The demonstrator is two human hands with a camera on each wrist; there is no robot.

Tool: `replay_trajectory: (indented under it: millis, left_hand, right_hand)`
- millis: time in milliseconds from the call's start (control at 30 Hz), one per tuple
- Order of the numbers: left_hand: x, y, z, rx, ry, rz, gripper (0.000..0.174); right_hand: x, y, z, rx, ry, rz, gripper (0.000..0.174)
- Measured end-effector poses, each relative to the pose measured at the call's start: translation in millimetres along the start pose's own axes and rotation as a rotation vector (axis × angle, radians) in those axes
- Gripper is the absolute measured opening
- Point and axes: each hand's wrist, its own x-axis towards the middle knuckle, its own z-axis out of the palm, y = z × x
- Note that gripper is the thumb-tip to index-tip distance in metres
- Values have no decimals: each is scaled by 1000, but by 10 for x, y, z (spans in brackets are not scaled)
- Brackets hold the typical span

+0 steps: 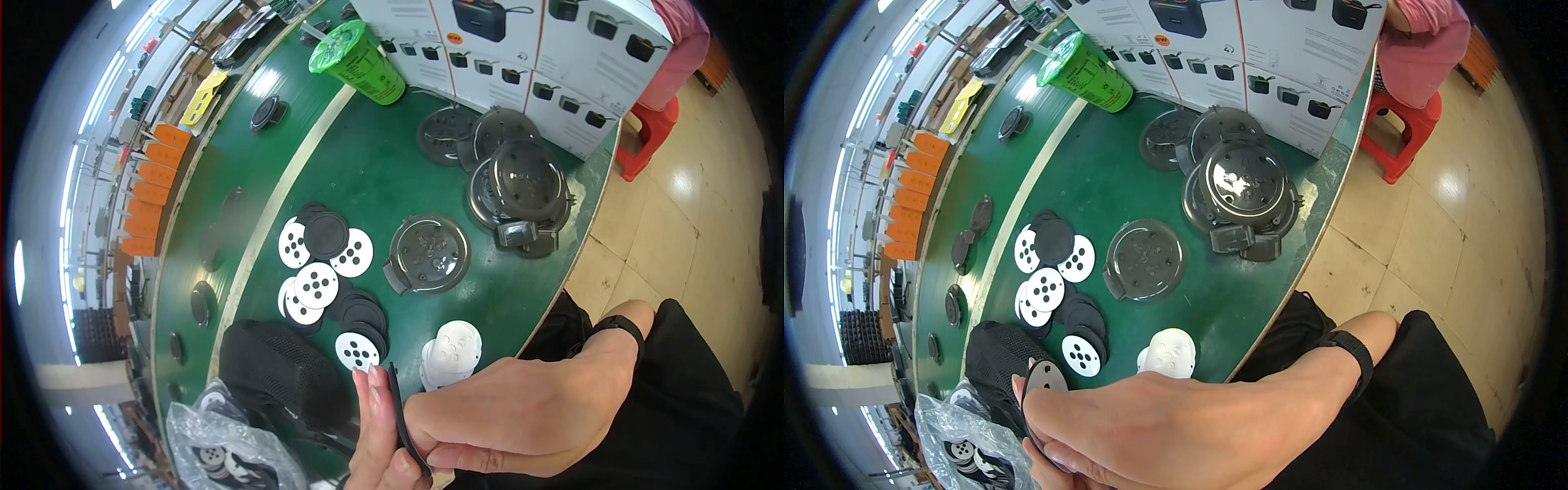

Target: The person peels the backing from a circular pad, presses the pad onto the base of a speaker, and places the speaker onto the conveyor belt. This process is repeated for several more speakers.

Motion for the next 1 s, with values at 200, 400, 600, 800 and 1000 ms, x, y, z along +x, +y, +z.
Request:
replay_trajectory:
  millis: [200,400,600,800,1000]
  left_hand:
    - [20,2,2,5,-1,7,56]
    - [29,32,3,8,-12,8,57]
    - [23,35,-2,2,-25,8,59]
    - [8,44,0,-4,-29,6,60]
    - [45,45,-13,-13,-35,3,61]
  right_hand:
    - [-86,205,-120,-217,-264,130,11]
    - [-100,261,-68,-247,-173,14,8]
    - [-80,266,-56,-254,-169,96,4]
    - [-82,232,-110,-251,-209,73,8]
    - [-79,240,-104,-277,-175,8,8]
